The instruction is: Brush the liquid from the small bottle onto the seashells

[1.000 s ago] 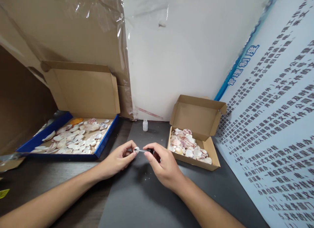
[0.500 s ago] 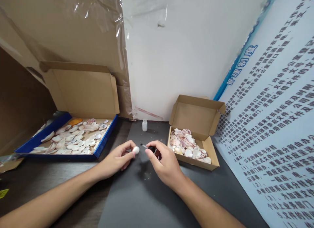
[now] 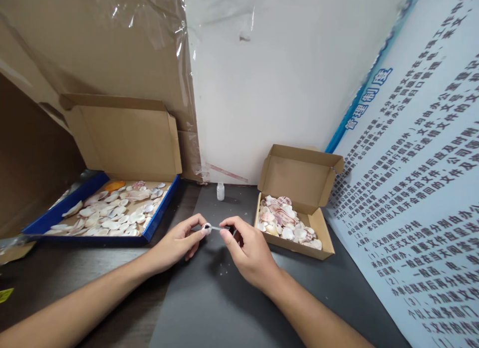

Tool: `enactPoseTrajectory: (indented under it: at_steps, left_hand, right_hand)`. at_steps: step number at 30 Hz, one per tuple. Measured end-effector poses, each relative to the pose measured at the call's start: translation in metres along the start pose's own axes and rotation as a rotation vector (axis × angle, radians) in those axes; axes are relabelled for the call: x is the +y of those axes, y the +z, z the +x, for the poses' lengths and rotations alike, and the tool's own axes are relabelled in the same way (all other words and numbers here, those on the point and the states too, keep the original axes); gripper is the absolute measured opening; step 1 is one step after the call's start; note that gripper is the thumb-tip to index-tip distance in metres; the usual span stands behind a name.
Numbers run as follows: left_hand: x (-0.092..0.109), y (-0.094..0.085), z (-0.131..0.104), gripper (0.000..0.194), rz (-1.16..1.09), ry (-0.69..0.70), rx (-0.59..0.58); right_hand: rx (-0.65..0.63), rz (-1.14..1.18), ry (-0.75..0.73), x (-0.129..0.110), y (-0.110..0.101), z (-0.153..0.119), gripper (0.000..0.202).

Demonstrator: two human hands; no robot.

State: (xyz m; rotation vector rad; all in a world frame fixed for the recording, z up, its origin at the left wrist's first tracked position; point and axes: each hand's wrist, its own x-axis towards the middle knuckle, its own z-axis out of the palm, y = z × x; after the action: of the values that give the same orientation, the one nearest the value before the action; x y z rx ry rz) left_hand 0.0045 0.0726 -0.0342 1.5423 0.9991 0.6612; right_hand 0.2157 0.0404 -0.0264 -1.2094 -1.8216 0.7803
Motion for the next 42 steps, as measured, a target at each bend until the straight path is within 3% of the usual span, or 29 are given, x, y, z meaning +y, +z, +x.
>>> enactPoseTrajectory:
  at_steps: [3, 7, 12, 16, 21, 25, 29, 34, 39, 42]
  left_hand:
    - [-0.002, 0.000, 0.001, 0.035, 0.028, 0.002, 0.002]
    - [-0.004, 0.001, 0.002, 0.035, 0.016, 0.021, 0.002]
    - [-0.005, 0.000, 0.002, 0.035, 0.019, 0.031, 0.002]
    - [-0.002, 0.000, 0.002, 0.035, -0.004, 0.041, 0.006]
    - [0.004, 0.001, 0.001, 0.036, 0.017, 0.036, 0.020]
    - [0.005, 0.001, 0.001, 0.035, -0.003, 0.052, 0.029]
    - [0.005, 0.002, 0.000, 0.034, 0.014, 0.053, 0.038]
    - [0.006, 0.003, 0.000, 0.032, -0.005, 0.046, 0.053]
    - [0.007, 0.002, 0.000, 0.033, 0.018, 0.056, 0.048]
    - [0.006, 0.002, 0.000, 0.033, 0.002, 0.056, 0.049]
  right_hand:
    - [0.052, -0.019, 0.020, 0.001, 0.000, 0.000, 0.023]
    - [-0.009, 0.036, 0.013, 0.002, 0.001, 0.000, 0.026]
    - [0.036, 0.008, 0.025, 0.002, 0.001, 0.001, 0.022]
    - [-0.019, 0.040, 0.010, 0.002, 0.001, 0.001, 0.024]
    - [0.040, -0.002, 0.022, 0.001, 0.000, 0.001, 0.021]
    - [-0.009, 0.046, 0.020, 0.003, 0.001, 0.001, 0.024]
    - [0.046, -0.017, 0.036, 0.004, 0.001, 0.001, 0.020]
    - [-0.020, 0.038, 0.013, 0.004, 0.001, 0.000, 0.023]
    - [0.029, 0.003, 0.013, 0.002, 0.000, 0.000, 0.021]
    - [-0.035, 0.059, -0.009, 0.002, 0.000, -0.001, 0.024]
